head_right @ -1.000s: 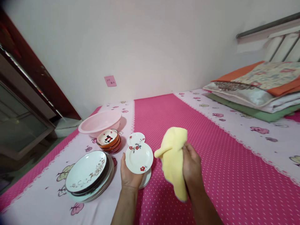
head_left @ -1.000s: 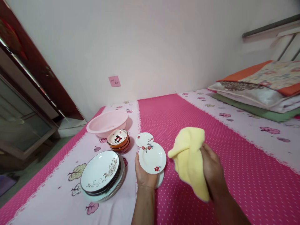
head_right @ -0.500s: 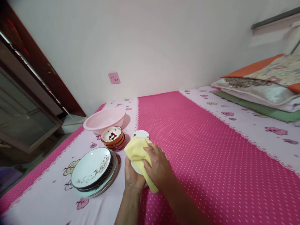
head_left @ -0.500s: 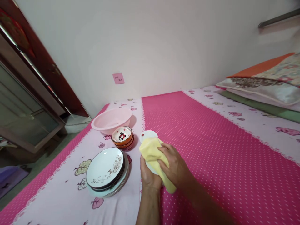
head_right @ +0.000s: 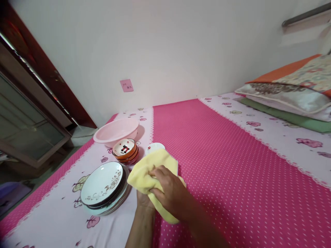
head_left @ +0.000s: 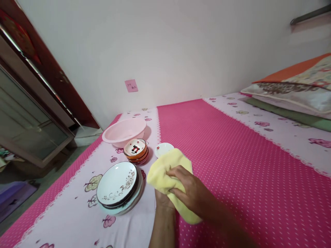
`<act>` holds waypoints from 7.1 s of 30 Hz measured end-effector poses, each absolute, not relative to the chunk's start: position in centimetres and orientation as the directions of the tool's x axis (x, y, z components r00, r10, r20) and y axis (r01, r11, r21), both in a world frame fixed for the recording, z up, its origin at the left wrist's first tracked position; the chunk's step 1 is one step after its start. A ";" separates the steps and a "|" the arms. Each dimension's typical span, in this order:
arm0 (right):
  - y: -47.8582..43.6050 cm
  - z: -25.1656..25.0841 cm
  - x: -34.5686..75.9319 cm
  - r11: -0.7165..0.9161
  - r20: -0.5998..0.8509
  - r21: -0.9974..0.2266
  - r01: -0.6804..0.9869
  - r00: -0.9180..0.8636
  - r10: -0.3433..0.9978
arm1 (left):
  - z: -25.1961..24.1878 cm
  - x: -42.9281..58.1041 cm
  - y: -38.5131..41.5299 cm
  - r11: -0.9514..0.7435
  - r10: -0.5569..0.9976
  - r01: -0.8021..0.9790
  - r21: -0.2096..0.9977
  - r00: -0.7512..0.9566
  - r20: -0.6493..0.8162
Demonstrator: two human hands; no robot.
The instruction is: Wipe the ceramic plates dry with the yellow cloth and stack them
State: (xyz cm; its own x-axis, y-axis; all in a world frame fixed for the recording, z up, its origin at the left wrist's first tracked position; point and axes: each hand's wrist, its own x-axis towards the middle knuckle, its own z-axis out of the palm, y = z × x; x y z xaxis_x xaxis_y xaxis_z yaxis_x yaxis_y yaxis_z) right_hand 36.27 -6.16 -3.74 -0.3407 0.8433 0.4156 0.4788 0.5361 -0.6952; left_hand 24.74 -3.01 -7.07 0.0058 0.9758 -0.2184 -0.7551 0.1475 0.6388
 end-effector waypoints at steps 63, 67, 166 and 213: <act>-2.6 -6.5 39.5 -0.075 -0.074 -0.997 -0.016 -0.082 0.994 | -5.0 26.0 -3.3 -0.082 0.975 -0.917 0.390 -0.154 -0.159; -2.6 -7.3 39.1 -0.164 -0.124 -0.944 -0.287 -0.152 0.981 | -5.0 25.6 -2.9 -0.065 0.969 -0.898 0.435 -0.160 -0.187; -3.3 -4.7 43.7 -0.111 -0.104 -0.960 -0.257 -0.040 0.994 | -6.5 23.9 -2.8 -0.081 0.994 -0.222 0.972 -0.092 0.062; 0.1 -12.4 44.6 -0.197 -0.077 -0.880 0.433 0.279 0.957 | -12.3 19.9 2.7 0.125 0.851 -0.302 0.945 -0.456 -0.258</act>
State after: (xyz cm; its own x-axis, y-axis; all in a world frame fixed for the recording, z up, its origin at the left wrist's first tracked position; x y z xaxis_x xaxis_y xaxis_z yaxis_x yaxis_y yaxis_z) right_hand 44.63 0.08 -12.45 0.2794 0.9571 -0.0767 0.4328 -0.1968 -0.8797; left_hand 19.86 2.66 -12.30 -0.4564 0.8515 -0.2583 -0.3022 0.1248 0.9450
